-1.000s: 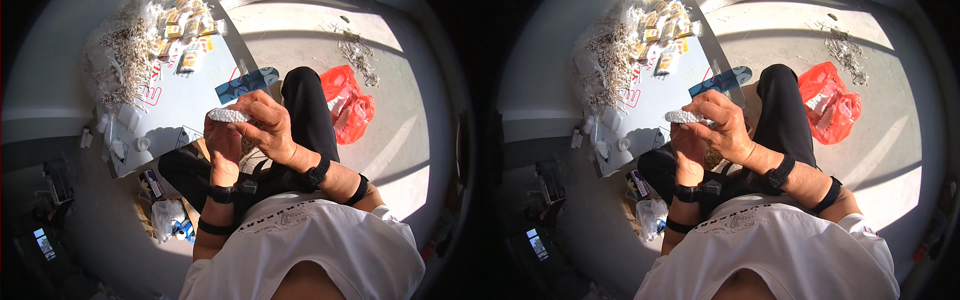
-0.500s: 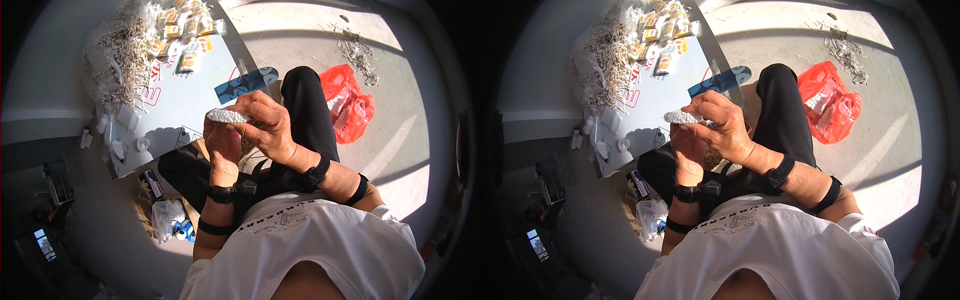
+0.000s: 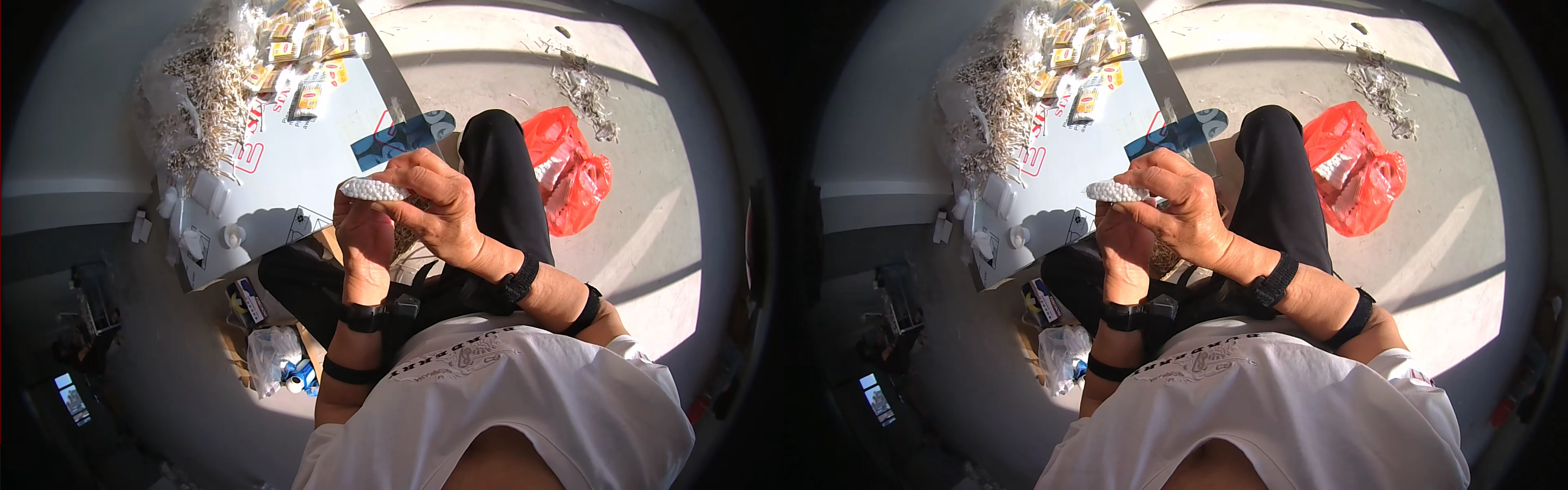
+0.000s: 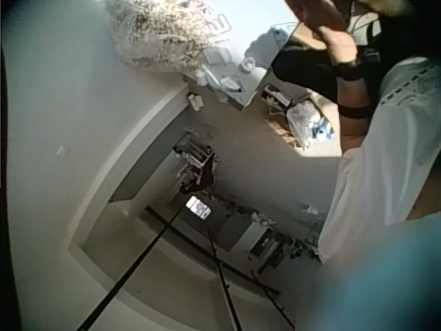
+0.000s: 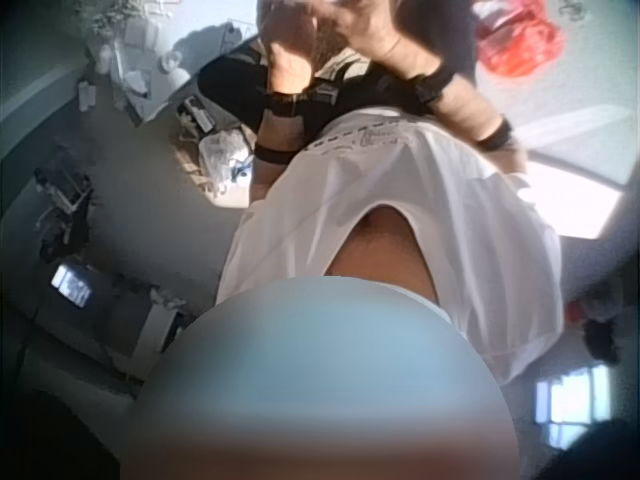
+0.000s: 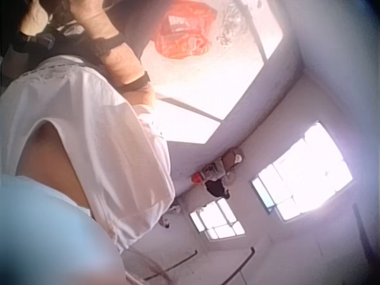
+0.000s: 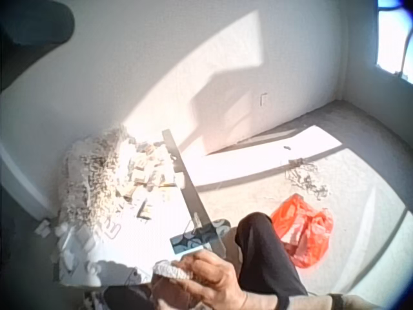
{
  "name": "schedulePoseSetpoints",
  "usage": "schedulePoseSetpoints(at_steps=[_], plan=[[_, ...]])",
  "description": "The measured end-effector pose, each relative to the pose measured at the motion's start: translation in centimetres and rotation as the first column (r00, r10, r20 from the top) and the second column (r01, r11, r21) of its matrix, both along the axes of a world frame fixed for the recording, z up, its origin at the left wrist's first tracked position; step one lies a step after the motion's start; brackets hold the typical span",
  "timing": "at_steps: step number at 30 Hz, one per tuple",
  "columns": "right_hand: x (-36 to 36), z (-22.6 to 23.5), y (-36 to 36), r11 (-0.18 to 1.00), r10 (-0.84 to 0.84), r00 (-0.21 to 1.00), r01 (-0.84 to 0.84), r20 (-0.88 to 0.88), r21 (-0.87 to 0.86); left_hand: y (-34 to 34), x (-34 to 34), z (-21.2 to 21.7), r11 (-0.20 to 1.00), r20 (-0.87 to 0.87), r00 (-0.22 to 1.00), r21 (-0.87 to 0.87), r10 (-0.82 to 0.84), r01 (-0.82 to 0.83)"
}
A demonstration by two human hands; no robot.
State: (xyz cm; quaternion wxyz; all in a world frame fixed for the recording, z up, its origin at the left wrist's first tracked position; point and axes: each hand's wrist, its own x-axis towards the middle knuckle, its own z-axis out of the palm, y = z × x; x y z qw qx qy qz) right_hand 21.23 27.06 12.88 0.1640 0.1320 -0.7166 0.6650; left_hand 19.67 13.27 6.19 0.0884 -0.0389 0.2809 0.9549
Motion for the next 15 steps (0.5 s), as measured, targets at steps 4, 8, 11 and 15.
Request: schedulePoseSetpoints(at_steps=[4,8,11,15], plan=[[-0.06,-0.02,0.04,1.000,0.010,1.000,-0.010,0.003,-0.001,0.10,0.02,0.13,1.000,0.018,1.000,-0.011,0.024,-0.024],[-0.16,-0.12,0.08,1.000,0.006,1.000,-0.006,-0.017,0.002,0.10,-0.05,0.15,1.000,0.026,0.999,-0.015,0.022,-0.022],[-0.08,0.10,0.08,1.000,0.010,1.000,-0.010,-0.011,-0.015,0.03,-0.06,0.18,1.000,0.004,1.000,-0.011,0.000,0.000],[-0.11,-0.02,0.15,1.000,-0.006,1.000,0.006,-0.028,-0.002,0.19,-0.24,0.06,1.000,0.005,1.000,-0.015,0.011,-0.011]])
